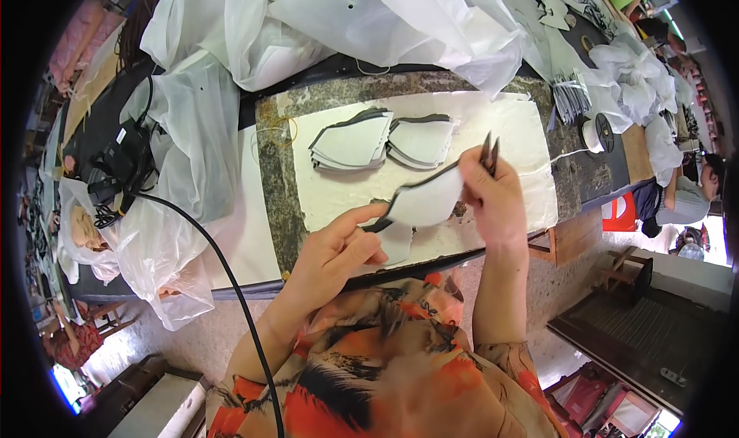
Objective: Trim excess material and threads from shoe upper components using hand nippers.
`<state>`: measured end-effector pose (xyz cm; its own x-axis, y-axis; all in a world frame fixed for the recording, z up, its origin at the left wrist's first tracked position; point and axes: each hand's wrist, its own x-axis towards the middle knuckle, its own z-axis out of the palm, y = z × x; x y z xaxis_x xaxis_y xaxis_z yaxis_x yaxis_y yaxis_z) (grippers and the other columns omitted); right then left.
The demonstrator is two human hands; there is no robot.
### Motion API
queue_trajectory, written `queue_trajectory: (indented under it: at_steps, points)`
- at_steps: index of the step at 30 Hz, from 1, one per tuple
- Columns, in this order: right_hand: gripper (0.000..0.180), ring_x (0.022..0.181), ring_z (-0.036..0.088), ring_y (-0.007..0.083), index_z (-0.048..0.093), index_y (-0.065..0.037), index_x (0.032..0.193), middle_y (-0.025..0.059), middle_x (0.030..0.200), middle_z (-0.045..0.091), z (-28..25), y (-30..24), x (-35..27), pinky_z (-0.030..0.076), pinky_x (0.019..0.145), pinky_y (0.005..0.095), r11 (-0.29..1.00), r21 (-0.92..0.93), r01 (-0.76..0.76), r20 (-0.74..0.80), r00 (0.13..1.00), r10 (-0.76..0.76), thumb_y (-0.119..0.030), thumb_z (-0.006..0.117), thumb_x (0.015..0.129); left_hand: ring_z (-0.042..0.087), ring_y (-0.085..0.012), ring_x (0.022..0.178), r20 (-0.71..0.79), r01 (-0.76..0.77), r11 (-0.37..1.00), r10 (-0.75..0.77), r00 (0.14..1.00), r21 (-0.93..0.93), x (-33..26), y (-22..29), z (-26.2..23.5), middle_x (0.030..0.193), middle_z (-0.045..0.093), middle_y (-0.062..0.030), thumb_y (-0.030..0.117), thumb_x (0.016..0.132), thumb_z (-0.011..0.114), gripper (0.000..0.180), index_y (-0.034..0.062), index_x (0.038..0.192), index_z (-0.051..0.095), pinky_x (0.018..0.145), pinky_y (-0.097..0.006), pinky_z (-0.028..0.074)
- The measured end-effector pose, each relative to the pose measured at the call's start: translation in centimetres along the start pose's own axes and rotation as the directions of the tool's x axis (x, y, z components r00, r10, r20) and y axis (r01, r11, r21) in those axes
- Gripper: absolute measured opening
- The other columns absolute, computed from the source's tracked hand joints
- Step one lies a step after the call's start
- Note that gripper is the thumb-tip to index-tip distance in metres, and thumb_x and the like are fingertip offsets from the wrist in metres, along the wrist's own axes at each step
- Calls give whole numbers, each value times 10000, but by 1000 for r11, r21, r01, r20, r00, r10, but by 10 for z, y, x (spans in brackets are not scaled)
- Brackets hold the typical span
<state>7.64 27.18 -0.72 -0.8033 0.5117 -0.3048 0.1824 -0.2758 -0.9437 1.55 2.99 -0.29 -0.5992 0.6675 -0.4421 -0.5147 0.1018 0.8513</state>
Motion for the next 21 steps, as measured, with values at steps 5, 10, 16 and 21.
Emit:
queue_trajectory:
  at_steps: [5, 10, 16, 21]
  points:
    - [203, 601, 389, 37, 670, -45, 912, -71, 713, 521, -16, 2, 54, 299, 541, 213, 999, 31, -7, -61, 998, 9, -239, 726, 927, 641, -198, 915, 109, -298, 758, 290, 951, 580, -5, -5, -11, 961, 682, -71, 169, 886, 737, 362, 51, 1221, 672, 808, -333, 508]
    - [322, 637, 382, 56, 681, 26, 1016, -65, 693, 498, -1, 23, 85, 337, 570, 254, 959, -242, 147, -140, 973, -185, -261, 755, 890, 566, -318, 1045, 264, -472, 388, 480, 837, 792, -4, -18, -10, 1077, 639, -113, 164, 773, 787, 479, 41, 1218, 660, 933, -399, 450]
    - [302, 642, 416, 50, 712, 3, 1098, -45, 675, 481, 4, 6, 45, 355, 578, 226, 847, -496, 194, -328, 861, -389, -183, 769, 867, 544, -328, 1064, 130, -313, 336, 469, 874, 888, -4, -31, -11, 1109, 603, -128, 217, 747, 788, 502, 31, 1194, 655, 951, -413, 434]
    - [315, 683, 582, 166, 708, -75, 1169, 41, 765, 625, 6, 19, -14, 457, 628, 289, 766, -584, 269, 267, 955, -132, -158, 738, 866, 542, -317, 1075, 140, -333, 326, 496, 857, 885, -4, -35, -11, 1137, 598, -109, 208, 764, 774, 495, 61, 1219, 645, 948, -427, 419]
